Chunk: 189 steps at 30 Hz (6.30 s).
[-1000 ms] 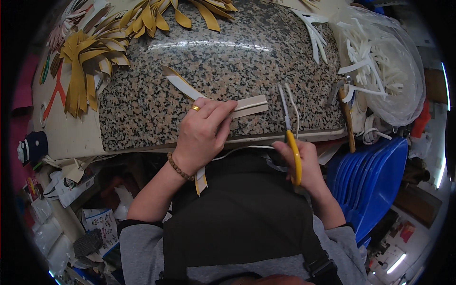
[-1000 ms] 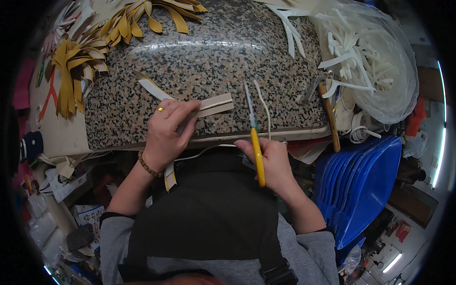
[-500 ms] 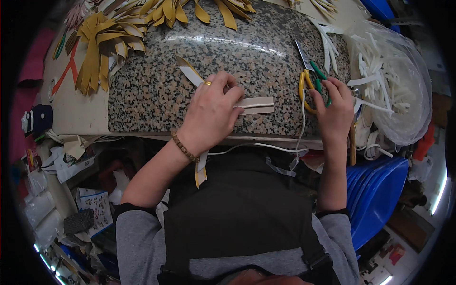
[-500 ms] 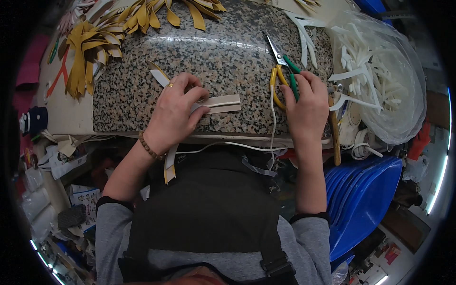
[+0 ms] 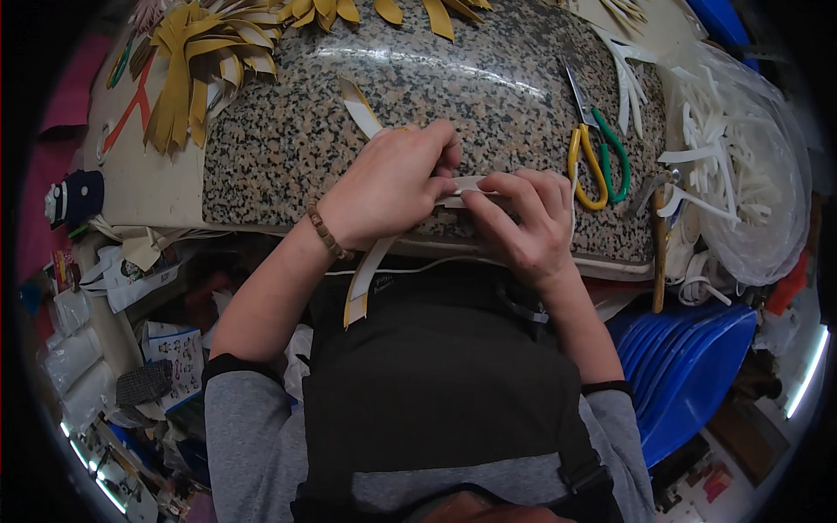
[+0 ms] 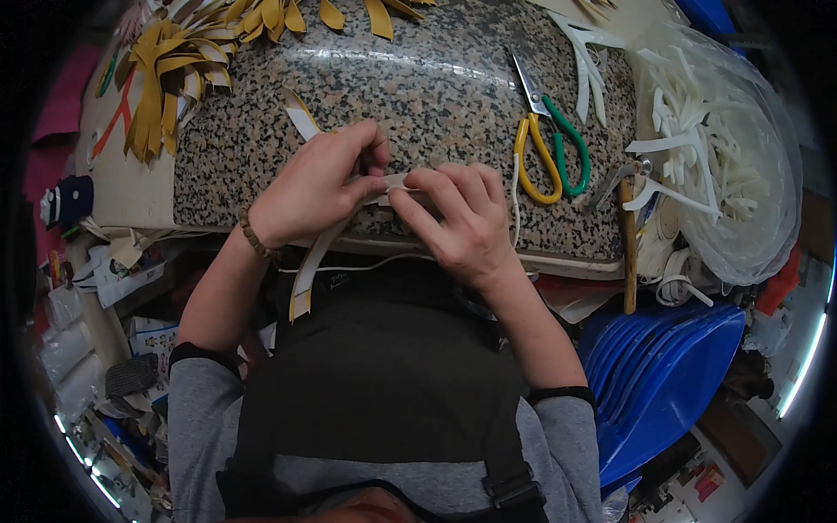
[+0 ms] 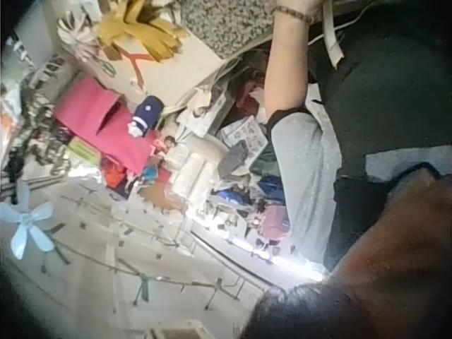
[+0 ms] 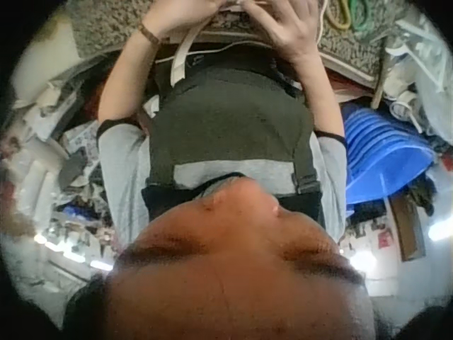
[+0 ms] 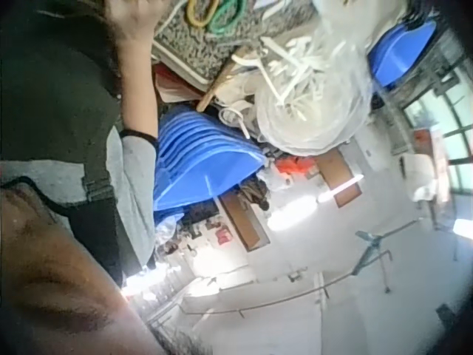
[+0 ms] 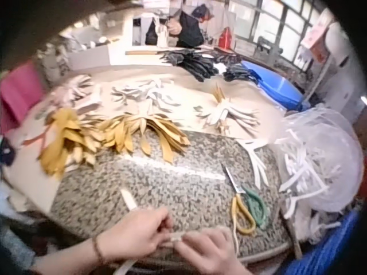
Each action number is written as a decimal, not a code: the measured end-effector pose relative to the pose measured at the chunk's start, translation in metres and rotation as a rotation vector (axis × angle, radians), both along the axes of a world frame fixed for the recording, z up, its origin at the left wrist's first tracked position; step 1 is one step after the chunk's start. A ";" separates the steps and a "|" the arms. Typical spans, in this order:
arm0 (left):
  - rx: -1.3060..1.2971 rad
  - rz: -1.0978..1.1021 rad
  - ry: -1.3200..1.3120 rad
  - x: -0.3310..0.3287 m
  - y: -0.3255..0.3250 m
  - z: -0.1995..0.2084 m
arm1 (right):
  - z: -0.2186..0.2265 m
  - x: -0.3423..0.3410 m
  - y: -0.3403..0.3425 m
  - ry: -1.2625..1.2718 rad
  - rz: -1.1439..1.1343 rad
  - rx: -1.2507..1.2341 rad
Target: Manually aligning, cutting, and hammering leather or synthetic shoe strap components on a workbench.
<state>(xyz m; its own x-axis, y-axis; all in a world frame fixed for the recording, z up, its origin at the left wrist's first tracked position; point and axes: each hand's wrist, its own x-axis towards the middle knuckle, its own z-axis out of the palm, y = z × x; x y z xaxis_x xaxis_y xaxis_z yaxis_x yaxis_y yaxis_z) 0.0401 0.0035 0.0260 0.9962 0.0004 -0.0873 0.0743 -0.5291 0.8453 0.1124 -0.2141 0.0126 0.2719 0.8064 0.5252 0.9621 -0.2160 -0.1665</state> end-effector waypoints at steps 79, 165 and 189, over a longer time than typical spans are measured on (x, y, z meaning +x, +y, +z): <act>0.212 0.150 -0.334 -0.002 -0.043 -0.020 | -0.010 0.019 -0.015 0.909 -0.326 0.174; 0.107 0.251 -0.285 -0.032 -0.028 -0.009 | -0.009 0.078 -0.186 0.129 -0.998 -0.319; 0.151 0.113 -0.267 -0.040 -0.008 -0.018 | 0.098 0.071 -0.121 0.496 -0.820 0.140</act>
